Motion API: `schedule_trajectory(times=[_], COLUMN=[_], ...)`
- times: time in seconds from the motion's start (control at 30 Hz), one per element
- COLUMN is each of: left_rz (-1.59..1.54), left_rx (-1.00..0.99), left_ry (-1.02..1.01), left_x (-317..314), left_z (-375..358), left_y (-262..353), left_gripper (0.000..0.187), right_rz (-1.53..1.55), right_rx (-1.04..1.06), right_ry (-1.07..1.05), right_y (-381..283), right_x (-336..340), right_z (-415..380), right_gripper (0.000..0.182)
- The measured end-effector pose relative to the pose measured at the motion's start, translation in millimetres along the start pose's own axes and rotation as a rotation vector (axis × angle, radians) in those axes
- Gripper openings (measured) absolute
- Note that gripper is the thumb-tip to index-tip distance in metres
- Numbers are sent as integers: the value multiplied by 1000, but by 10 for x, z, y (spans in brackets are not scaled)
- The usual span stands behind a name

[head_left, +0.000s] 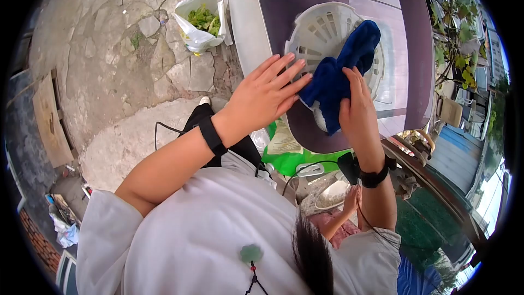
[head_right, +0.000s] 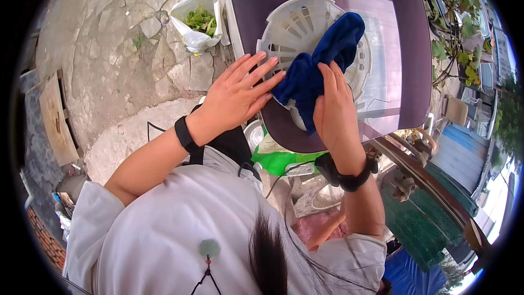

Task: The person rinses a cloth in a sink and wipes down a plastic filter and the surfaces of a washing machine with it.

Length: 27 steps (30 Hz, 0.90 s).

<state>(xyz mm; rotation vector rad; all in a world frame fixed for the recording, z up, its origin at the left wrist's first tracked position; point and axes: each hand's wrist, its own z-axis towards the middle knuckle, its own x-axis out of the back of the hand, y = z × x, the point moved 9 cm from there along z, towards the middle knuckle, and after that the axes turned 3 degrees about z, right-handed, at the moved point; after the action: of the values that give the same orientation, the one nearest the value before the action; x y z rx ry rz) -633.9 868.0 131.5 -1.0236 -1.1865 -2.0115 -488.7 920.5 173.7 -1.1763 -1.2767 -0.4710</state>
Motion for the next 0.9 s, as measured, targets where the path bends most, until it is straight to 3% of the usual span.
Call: schedule_trajectory(times=[0.17, 0.27, 0.4, 0.57, 0.63, 0.7, 0.77, 0.83, 0.9], left_rz=[12, 18, 15, 12, 7, 3, 1, -4, -11], left_rx=[-22, -32, -22, -10, -7, -17, -22, -23, -21], left_ry=[-2, 9, 4, -7, -17, -7, 7, 15, 23], left_x=[0, 29, 5, -20, -30, -31, -26, -14, -22], left_z=[17, 30, 29, 18, 18, 13, 27, 37, 35], left_y=[-8, 19, 23, 10, 6, 14, 1, -3, -5], left_gripper=[49, 48, 51, 53, 54, 53, 52, 52, 51], right_rz=[-33, -115, -65, -235, -134, -244, -406, -312, -26], right_rx=[44, 30, -212, 46, 107, 77, 14, 48, -11], right_ry=[28, 174, 251, 214, 200, 186, 379, 430, 360], right_y=[-202, 222, 891, 180, 79, 206, 443, 684, 817], right_x=[-106, 206, 483, 95, 61, 195, 538, 664, 441], right_z=[-116, -59, -126, -276, -216, -94, 18, 104, 127], right_gripper=[56, 54, 55, 64, 65, 63, 60, 53, 47])
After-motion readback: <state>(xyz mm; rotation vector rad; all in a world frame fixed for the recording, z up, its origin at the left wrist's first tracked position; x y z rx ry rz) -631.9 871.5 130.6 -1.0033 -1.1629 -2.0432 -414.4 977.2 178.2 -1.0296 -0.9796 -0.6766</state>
